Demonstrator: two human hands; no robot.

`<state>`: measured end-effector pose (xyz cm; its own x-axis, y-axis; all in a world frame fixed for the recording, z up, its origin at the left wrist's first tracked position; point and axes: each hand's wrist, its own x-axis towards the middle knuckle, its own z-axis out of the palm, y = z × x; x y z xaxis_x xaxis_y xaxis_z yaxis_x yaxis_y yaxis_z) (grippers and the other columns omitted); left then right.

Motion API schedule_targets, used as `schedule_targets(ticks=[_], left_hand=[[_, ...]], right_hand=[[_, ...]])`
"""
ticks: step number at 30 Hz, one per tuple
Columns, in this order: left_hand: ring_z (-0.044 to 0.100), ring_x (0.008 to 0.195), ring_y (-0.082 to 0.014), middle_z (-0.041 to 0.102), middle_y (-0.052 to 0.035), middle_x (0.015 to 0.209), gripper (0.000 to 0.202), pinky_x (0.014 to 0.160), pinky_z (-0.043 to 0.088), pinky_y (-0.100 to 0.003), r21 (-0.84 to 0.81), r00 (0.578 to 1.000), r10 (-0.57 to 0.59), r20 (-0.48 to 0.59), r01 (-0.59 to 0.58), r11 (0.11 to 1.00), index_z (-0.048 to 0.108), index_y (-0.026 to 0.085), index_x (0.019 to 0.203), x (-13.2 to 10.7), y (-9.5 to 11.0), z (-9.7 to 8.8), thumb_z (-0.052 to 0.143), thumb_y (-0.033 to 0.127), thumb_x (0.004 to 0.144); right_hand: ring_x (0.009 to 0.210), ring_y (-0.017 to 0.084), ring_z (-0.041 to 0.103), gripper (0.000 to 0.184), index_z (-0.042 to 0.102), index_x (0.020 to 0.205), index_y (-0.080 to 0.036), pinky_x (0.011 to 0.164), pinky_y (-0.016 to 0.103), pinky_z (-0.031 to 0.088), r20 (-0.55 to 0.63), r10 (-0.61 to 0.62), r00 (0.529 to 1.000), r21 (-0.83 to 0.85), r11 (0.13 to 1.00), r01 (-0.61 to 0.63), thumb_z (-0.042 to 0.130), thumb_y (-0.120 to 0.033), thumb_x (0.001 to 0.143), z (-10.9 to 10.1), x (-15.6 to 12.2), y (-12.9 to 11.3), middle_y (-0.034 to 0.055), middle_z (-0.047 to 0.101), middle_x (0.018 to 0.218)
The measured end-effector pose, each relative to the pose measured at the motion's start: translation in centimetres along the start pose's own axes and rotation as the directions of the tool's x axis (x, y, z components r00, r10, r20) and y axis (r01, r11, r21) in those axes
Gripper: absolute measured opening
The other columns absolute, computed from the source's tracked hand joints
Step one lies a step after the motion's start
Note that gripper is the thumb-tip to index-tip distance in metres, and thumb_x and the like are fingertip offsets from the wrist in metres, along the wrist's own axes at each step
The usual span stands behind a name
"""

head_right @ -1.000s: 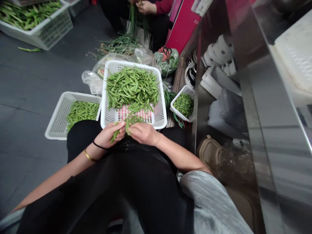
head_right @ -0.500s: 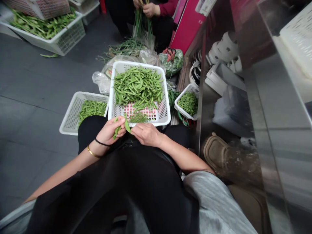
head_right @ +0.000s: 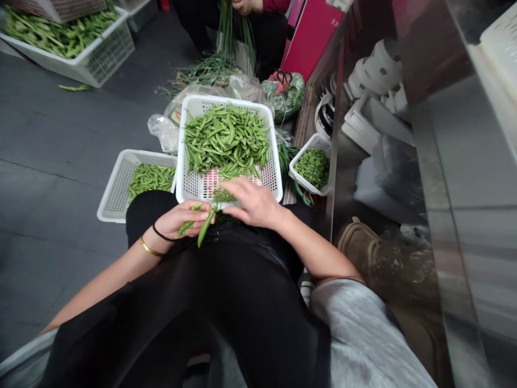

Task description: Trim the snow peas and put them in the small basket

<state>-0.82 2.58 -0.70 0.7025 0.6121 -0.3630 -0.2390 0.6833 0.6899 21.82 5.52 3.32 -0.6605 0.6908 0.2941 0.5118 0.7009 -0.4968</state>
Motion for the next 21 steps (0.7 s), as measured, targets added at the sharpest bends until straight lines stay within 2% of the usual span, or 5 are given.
schedule_targets(ticks=[6, 9, 12, 16, 21], left_hand=[[0.044, 0.043, -0.0081, 0.053, 0.0004, 0.051, 0.026, 0.042, 0.035, -0.02, 0.571, 0.975, 0.217, -0.045, -0.153, 0.807, 0.065, 0.013, 0.069, -0.9, 1.8, 0.7, 0.071, 0.038, 0.07], [0.048, 0.051, -0.0081, 0.058, 0.0003, 0.059, 0.016, 0.051, 0.038, -0.02, 0.83, 0.927, 0.367, 0.078, -0.264, 0.492, 0.065, 0.015, 0.067, -1.6, 2.5, 1.6, 0.07, 0.029, 0.072], [0.047, 0.05, -0.0079, 0.056, 0.0019, 0.057, 0.01, 0.052, 0.037, -0.019, 0.877, 0.882, 0.453, 0.13, -0.315, 0.362, 0.065, 0.016, 0.069, -1.5, 2.1, 2.1, 0.068, 0.024, 0.074], [0.049, 0.051, -0.0084, 0.059, 0.0006, 0.059, 0.012, 0.051, 0.038, -0.019, 0.815, 0.818, 0.575, -0.031, -0.312, 0.488, 0.066, 0.015, 0.071, -0.9, 1.5, 1.7, 0.07, 0.026, 0.073], [0.042, 0.039, -0.0072, 0.05, 0.004, 0.048, 0.017, 0.038, 0.033, -0.018, 0.458, 0.493, 0.707, -0.506, -0.541, 0.705, 0.059, 0.016, 0.068, -1.4, 3.2, -1.6, 0.072, 0.027, 0.071]], right_hand=[[0.064, 0.013, 0.053, 0.029, 0.06, 0.079, -0.015, 0.062, 0.026, 0.041, 0.323, -0.181, 0.929, -0.048, 0.977, 0.207, 0.039, -0.027, 0.096, 1.6, 0.7, -1.3, 0.0043, 0.058, 0.071], [0.061, 0.01, 0.053, 0.029, 0.058, 0.076, -0.015, 0.062, 0.021, 0.041, 0.288, -0.163, 0.944, 0.275, 0.958, 0.082, 0.041, -0.03, 0.095, 1.9, 0.5, -1.1, 0.0007, 0.057, 0.065], [0.055, 0.007, 0.053, 0.031, 0.057, 0.074, -0.015, 0.059, 0.019, 0.042, 0.226, 0.005, 0.974, 0.524, 0.842, -0.126, 0.043, -0.033, 0.095, 2.4, 0.8, -1.8, -0.0026, 0.056, 0.057], [0.051, 0.008, 0.055, 0.029, 0.057, 0.077, -0.015, 0.056, 0.02, 0.045, 0.169, 0.189, 0.967, 0.691, 0.677, -0.253, 0.047, -0.038, 0.092, 3.0, 1.7, -2.1, -0.0034, 0.057, 0.055], [0.054, 0.011, 0.059, 0.038, 0.059, 0.085, -0.013, 0.059, 0.024, 0.049, 0.198, 0.358, 0.912, 0.577, 0.71, -0.404, 0.04, -0.046, 0.093, 2.8, 1.9, 2.6, 0.0004, 0.061, 0.06]])
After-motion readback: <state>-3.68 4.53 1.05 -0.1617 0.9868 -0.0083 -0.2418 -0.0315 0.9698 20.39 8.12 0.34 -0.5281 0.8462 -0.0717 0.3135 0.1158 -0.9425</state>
